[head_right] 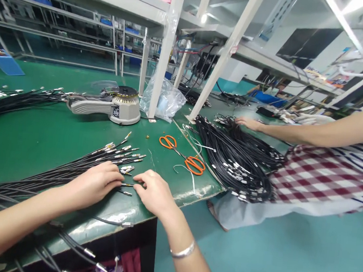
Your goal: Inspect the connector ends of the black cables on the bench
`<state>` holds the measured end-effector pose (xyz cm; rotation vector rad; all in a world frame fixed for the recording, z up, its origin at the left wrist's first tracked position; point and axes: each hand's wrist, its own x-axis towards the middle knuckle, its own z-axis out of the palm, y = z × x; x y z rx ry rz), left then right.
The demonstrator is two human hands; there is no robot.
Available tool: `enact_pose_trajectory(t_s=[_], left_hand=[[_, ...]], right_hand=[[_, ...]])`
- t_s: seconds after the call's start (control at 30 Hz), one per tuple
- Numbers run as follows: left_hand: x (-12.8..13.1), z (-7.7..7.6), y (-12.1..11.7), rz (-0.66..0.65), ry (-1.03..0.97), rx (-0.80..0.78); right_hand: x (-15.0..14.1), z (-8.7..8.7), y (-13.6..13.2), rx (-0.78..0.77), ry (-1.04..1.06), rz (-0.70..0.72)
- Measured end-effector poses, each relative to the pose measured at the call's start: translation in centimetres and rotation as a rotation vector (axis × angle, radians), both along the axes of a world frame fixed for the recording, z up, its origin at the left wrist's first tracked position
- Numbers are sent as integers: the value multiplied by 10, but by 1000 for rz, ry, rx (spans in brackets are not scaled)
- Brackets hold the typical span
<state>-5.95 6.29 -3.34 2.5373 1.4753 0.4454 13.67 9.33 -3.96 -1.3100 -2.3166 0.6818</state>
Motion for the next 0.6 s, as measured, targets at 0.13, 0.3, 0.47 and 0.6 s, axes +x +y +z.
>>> enact_pose_trajectory(t_s=[0.13, 0.3, 0.47, 0.6], left_hand=[[12, -7, 4, 3, 68, -3], [9, -5, 6, 66, -83, -70], [5, 3, 4, 118, -281, -284], [3, 9, 0, 85, -319, -350]], right_hand=[[-6, -5, 4, 30, 4, 53], [-4, 0, -2, -75, 135, 7], [-7, 6, -4, -191, 225, -16], [-8, 10, -4, -352, 307, -85]])
